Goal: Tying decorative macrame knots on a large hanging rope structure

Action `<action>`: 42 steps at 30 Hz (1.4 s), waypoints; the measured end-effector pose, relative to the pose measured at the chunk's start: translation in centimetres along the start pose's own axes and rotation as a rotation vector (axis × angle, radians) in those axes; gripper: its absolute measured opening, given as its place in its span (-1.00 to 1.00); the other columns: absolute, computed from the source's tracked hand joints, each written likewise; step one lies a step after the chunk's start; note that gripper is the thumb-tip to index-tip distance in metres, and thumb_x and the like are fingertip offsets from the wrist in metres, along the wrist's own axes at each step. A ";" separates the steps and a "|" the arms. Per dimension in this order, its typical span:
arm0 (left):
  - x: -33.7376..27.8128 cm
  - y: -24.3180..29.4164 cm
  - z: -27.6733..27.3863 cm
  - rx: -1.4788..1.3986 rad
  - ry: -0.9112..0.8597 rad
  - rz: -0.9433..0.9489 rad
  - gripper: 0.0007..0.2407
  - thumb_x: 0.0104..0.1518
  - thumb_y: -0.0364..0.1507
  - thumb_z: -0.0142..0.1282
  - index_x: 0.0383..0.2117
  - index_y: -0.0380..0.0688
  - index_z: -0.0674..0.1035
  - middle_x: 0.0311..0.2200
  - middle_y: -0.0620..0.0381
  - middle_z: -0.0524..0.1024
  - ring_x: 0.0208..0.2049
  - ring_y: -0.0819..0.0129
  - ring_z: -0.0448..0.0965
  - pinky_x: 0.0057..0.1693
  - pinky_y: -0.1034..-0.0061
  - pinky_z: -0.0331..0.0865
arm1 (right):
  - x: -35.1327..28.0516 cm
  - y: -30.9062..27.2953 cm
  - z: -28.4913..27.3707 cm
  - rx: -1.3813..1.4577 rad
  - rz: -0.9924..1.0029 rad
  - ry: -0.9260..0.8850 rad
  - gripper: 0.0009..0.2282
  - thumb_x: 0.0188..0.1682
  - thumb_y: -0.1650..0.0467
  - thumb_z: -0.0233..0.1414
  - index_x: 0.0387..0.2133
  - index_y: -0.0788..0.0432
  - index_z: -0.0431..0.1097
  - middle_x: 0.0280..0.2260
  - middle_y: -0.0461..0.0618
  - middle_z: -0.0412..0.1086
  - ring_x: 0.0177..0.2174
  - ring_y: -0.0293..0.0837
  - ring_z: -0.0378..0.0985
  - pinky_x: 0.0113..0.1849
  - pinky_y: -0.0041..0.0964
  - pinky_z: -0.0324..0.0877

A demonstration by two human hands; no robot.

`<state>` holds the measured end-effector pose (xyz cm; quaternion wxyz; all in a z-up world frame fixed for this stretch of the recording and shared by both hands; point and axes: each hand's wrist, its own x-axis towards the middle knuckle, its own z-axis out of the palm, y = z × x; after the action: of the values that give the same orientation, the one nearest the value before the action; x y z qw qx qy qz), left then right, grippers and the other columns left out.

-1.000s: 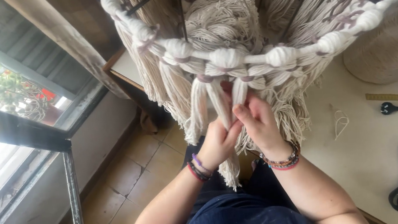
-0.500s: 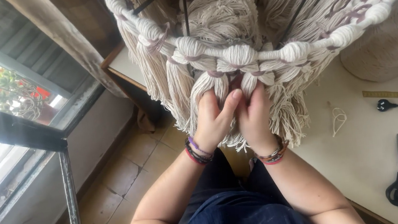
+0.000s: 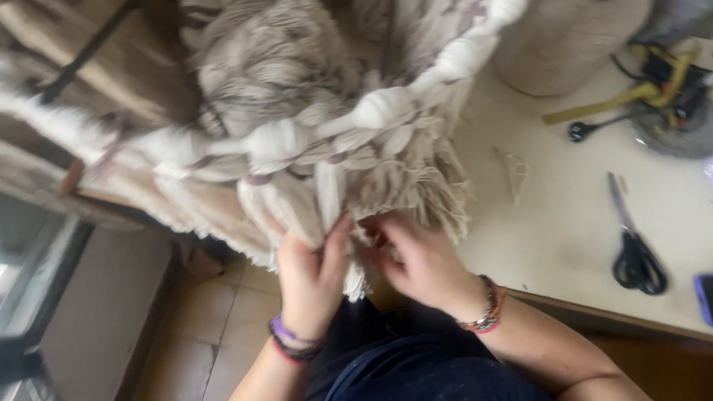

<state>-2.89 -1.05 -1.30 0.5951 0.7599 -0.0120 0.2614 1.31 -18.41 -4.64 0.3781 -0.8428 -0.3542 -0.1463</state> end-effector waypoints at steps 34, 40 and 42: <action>2.6 1.6 -3.1 -0.632 -0.555 -0.231 -0.87 0.18 -0.53 0.23 -0.52 -0.28 0.61 -0.74 0.03 0.56 -0.69 0.46 0.54 -0.41 0.63 0.41 | 5.2 -1.3 -6.1 0.962 0.190 -0.266 -0.86 -0.02 0.59 0.08 -0.20 0.43 0.46 -0.44 0.17 0.52 -0.43 -0.20 0.57 -0.31 -0.27 0.59; 3.0 0.7 -4.0 -0.666 -0.707 -0.240 -0.94 0.16 -0.57 0.21 -0.38 -0.36 0.63 -0.60 -0.07 0.63 -0.61 0.41 0.65 -0.36 0.56 0.53 | 4.6 0.0 -5.1 0.998 0.214 -0.129 -0.89 -0.04 0.57 0.10 -0.29 0.44 0.52 -0.43 0.28 0.53 -0.39 -0.16 0.57 -0.27 -0.24 0.57; 3.2 0.7 -3.8 -0.324 -0.497 -0.077 -0.83 0.08 -0.44 0.33 -0.40 -0.32 0.63 -0.56 -0.03 0.63 -0.49 0.30 0.69 -0.29 0.45 0.55 | 4.3 -0.2 -5.0 0.992 0.272 -0.060 -0.84 0.01 0.47 0.09 -0.27 0.39 0.55 -0.38 0.25 0.57 -0.33 -0.10 0.62 -0.24 -0.23 0.56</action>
<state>-1.79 3.10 1.27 0.6970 0.6955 -0.1700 0.0393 4.31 -19.92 1.08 0.7375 -0.6044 -0.2789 0.1140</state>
